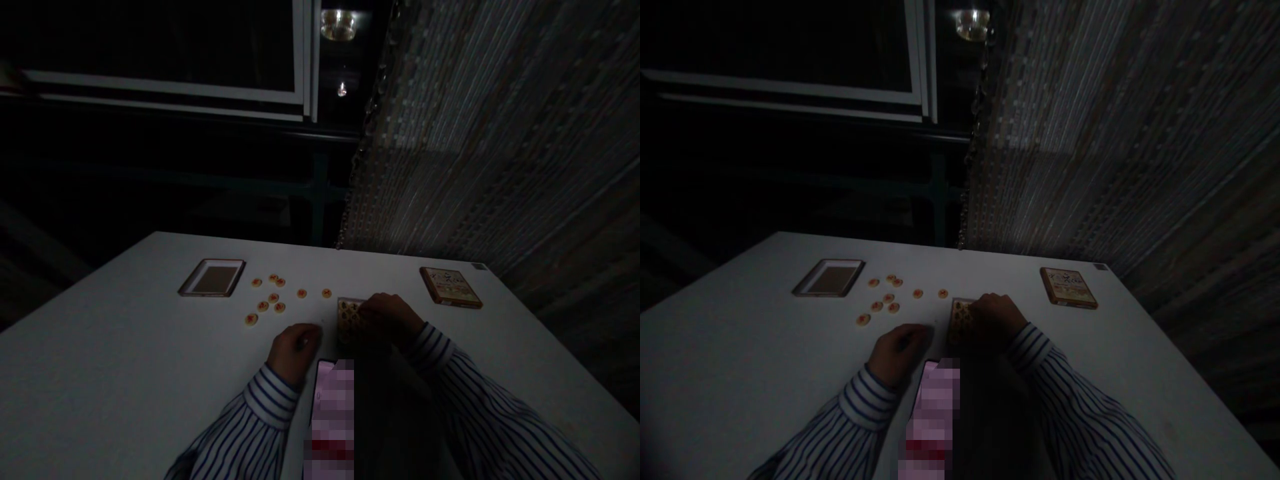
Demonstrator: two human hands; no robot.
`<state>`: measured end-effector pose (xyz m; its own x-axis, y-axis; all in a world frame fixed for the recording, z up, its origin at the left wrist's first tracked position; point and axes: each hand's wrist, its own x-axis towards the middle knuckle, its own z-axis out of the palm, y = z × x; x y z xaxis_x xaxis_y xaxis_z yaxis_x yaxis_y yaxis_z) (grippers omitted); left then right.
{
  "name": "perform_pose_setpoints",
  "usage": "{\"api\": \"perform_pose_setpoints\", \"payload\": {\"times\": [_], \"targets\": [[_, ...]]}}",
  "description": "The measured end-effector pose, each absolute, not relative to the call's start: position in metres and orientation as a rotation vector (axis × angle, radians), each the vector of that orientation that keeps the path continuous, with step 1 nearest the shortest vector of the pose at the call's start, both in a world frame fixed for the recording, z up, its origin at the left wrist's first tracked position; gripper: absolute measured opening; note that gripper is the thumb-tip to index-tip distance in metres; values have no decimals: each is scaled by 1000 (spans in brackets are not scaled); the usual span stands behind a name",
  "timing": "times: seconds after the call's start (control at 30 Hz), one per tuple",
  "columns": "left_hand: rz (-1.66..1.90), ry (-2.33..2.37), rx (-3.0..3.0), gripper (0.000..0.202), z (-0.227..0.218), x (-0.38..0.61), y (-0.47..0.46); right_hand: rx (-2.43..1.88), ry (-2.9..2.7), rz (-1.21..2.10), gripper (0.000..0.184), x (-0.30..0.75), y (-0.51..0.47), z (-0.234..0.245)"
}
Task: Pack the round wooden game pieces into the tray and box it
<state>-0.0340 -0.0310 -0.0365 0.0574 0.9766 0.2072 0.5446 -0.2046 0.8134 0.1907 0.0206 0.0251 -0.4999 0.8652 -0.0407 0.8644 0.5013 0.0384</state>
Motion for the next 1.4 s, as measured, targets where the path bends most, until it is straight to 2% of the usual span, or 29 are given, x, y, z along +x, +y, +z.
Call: {"api": "perform_pose_setpoints", "payload": {"times": [0.33,0.6,0.9,1.1,1.4], "targets": [[984,1662,2007,26,-30,-85,-31,1376,2676,-24,26,146,39,35],[971,1990,1976,28,-32,-143,-32,1125,2801,47,27,86,45,36],[667,2165,2129,33,-46,-155,-7,969,2938,65,27,41,45,24],[853,1990,2026,28,-42,-148,-10,949,2939,43,25,43,42,20],[1330,1339,1247,25,-17,-99,-24,1122,3160,-186,22,66,27,19]]}}
